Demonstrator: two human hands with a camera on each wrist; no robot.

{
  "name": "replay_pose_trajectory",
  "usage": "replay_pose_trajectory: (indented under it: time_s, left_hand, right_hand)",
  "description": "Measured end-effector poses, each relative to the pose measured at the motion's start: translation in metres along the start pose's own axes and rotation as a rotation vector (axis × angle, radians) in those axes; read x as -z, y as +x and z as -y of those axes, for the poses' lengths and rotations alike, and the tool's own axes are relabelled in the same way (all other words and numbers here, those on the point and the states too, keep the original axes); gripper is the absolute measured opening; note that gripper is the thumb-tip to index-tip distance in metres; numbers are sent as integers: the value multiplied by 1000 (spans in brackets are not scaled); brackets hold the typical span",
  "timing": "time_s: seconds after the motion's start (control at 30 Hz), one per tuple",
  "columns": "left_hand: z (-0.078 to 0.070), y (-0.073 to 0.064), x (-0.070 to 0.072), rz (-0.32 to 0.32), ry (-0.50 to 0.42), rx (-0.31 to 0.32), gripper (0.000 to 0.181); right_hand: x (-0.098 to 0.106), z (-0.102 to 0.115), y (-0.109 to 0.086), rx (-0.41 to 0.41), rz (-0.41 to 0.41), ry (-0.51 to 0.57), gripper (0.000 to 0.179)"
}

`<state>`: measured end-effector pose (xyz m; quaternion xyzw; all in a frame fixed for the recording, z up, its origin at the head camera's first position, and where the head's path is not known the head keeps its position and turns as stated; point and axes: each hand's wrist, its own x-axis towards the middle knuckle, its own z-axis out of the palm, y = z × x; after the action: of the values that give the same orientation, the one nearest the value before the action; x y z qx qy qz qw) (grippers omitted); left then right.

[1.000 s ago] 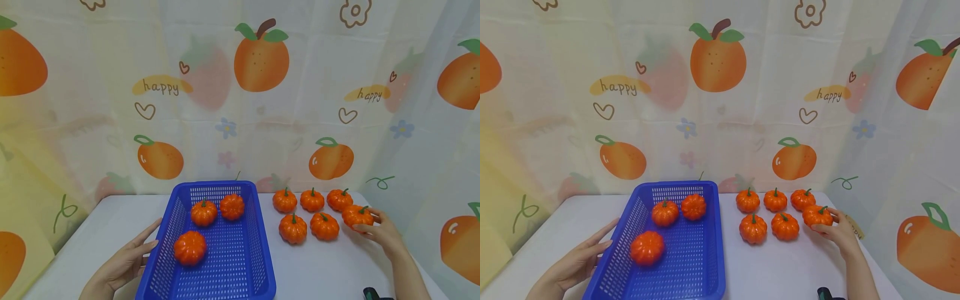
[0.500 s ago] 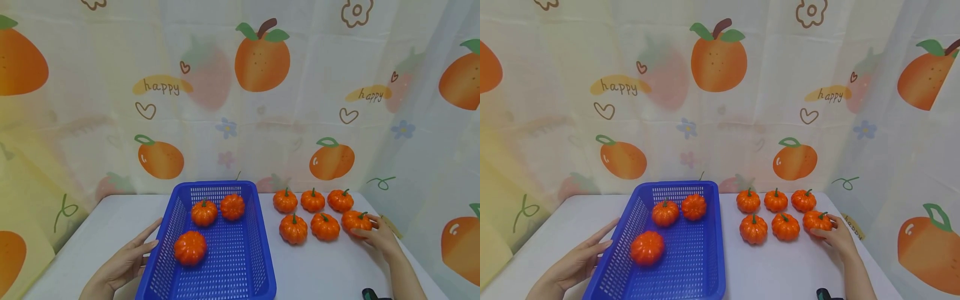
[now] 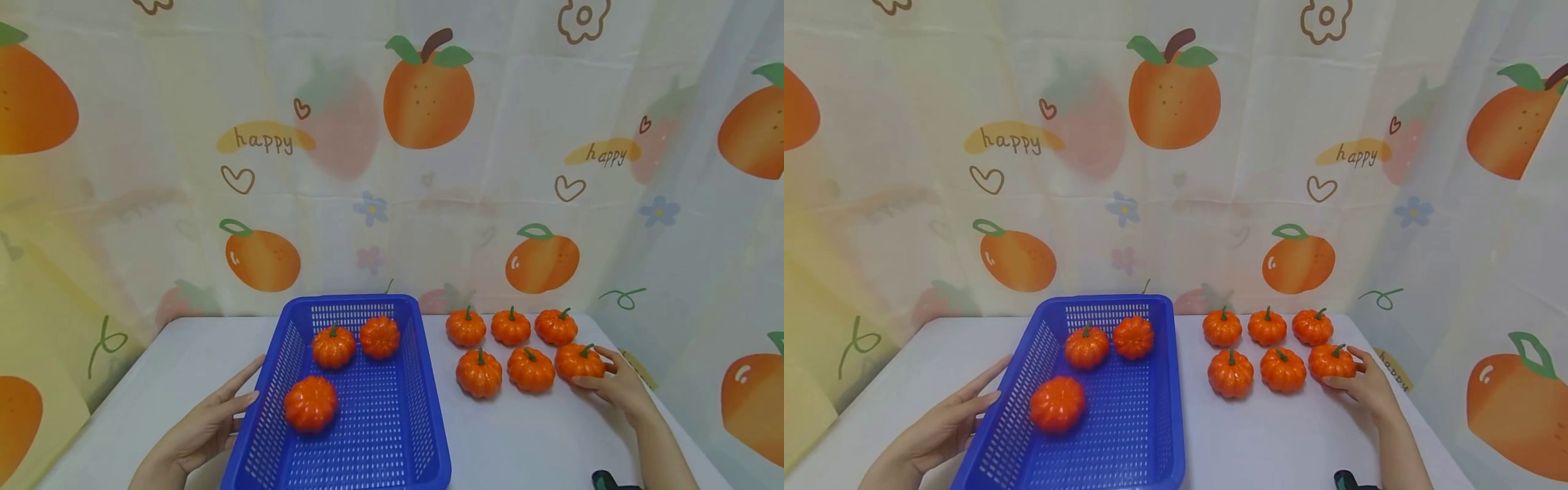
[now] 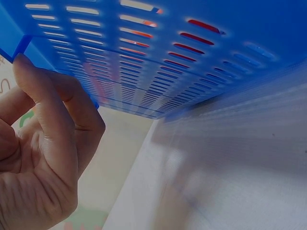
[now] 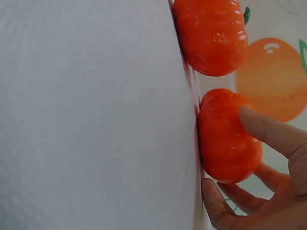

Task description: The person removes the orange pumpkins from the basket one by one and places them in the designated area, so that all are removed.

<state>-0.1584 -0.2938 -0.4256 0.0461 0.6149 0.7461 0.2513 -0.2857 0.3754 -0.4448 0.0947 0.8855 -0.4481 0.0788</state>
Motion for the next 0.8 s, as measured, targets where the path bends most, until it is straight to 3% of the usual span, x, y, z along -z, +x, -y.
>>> replay_pose_trajectory:
  time_s: [0.3, 0.63, 0.8]
  left_hand:
    - [0, 0, -1, 23, -10, -12, 54]
    - [0, 0, 0, 33, -18, -15, 54]
    - [0, 0, -1, 22, -10, -16, 57]
  right_hand:
    - [7, 8, -7, -4, -29, -55, 103]
    - [2, 41, -20, 30, -249, -120, 104]
    - [-6, 62, -29, 80, -266, -101, 102]
